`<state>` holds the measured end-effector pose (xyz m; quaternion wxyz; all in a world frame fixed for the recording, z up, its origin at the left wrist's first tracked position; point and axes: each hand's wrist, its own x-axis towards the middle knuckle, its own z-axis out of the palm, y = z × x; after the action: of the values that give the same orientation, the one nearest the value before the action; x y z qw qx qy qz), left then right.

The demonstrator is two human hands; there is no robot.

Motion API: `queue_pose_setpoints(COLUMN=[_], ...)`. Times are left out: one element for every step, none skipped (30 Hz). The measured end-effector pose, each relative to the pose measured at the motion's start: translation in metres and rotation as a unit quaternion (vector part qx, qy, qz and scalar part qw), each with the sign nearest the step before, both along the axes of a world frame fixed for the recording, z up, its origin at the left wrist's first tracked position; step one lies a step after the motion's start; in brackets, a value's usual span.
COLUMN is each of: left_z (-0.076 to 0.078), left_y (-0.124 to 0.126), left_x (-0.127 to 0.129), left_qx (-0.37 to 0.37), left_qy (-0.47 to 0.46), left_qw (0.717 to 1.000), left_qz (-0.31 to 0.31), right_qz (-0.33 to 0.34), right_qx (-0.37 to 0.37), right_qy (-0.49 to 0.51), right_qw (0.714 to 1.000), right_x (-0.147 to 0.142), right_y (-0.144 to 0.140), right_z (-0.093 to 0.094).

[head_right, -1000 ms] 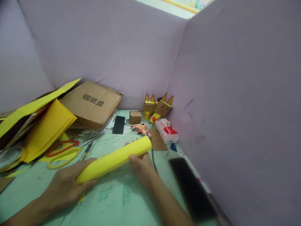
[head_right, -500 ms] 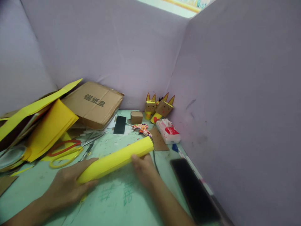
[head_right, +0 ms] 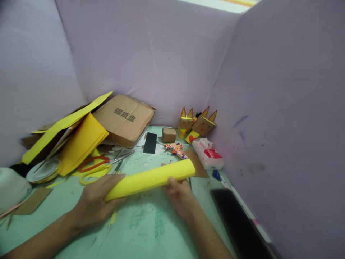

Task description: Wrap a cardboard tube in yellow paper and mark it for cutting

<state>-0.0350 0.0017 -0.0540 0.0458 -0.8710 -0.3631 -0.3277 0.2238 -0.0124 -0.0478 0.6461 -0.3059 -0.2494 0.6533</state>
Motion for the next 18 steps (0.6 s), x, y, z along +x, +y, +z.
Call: queue_pose_setpoints(left_z=[0.000, 0.001, 0.002, 0.002, 0.003, 0.003, 0.004, 0.004, 0.005, 0.005, 0.005, 0.006, 0.006, 0.006, 0.006, 0.007, 0.007, 0.007], left_y=[0.000, -0.001, -0.001, -0.001, -0.001, 0.000, 0.000, 0.001, 0.002, 0.003, 0.003, 0.004, 0.004, 0.004, 0.005, 0.005, 0.005, 0.006], left_x=[0.000, 0.000, -0.001, -0.001, -0.002, -0.004, -0.004, -0.005, -0.005, -0.005, -0.004, -0.003, -0.001, 0.000, 0.002, 0.003, 0.003, 0.003], left_qx=[-0.007, -0.019, -0.037, -0.062, -0.093, -0.128, -0.165, -0.201, -0.235, -0.268, -0.301, -0.332, -0.362, -0.387, -0.408, -0.424, -0.438, -0.450], left_qy=[-0.009, -0.022, -0.042, -0.069, -0.100, -0.133, -0.164, -0.196, -0.227, -0.258, -0.291, -0.326, -0.358, -0.386, -0.408, -0.422, -0.429, -0.431], left_qw=[1.000, 1.000, 0.998, 0.995, 0.990, 0.982, 0.971, 0.959, 0.944, 0.927, 0.908, 0.885, 0.860, 0.837, 0.816, 0.801, 0.789, 0.782], left_qz=[0.002, 0.008, 0.017, 0.027, 0.037, 0.043, 0.045, 0.045, 0.042, 0.037, 0.031, 0.026, 0.022, 0.021, 0.022, 0.024, 0.026, 0.026], right_qz=[-0.002, -0.007, -0.015, -0.024, -0.034, -0.041, -0.047, -0.052, -0.055, -0.057, -0.056, -0.055, -0.053, -0.049, -0.043, -0.037, -0.030, -0.022], right_qx=[0.000, 0.001, 0.001, 0.000, -0.003, -0.007, -0.012, -0.018, -0.022, -0.025, -0.026, -0.023, -0.018, -0.013, -0.007, -0.001, 0.005, 0.011], right_qy=[0.003, 0.006, 0.010, 0.016, 0.022, 0.027, 0.030, 0.032, 0.035, 0.037, 0.038, 0.038, 0.037, 0.033, 0.029, 0.026, 0.024, 0.022], right_qw=[1.000, 1.000, 1.000, 1.000, 0.999, 0.999, 0.998, 0.998, 0.998, 0.997, 0.997, 0.997, 0.998, 0.998, 0.999, 0.999, 0.999, 0.999], right_x=[0.000, 0.000, 0.001, 0.002, 0.003, 0.005, 0.006, 0.008, 0.009, 0.011, 0.011, 0.011, 0.011, 0.011, 0.010, 0.010, 0.009, 0.008], right_y=[0.000, 0.000, 0.000, 0.001, 0.001, 0.002, 0.002, 0.002, 0.003, 0.003, 0.003, 0.003, 0.003, 0.003, 0.003, 0.002, 0.001, 0.001], right_z=[0.000, 0.000, 0.001, 0.001, 0.001, 0.002, 0.002, 0.002, 0.002, 0.001, 0.001, 0.001, 0.001, 0.002, 0.002, 0.002, 0.002, 0.002])
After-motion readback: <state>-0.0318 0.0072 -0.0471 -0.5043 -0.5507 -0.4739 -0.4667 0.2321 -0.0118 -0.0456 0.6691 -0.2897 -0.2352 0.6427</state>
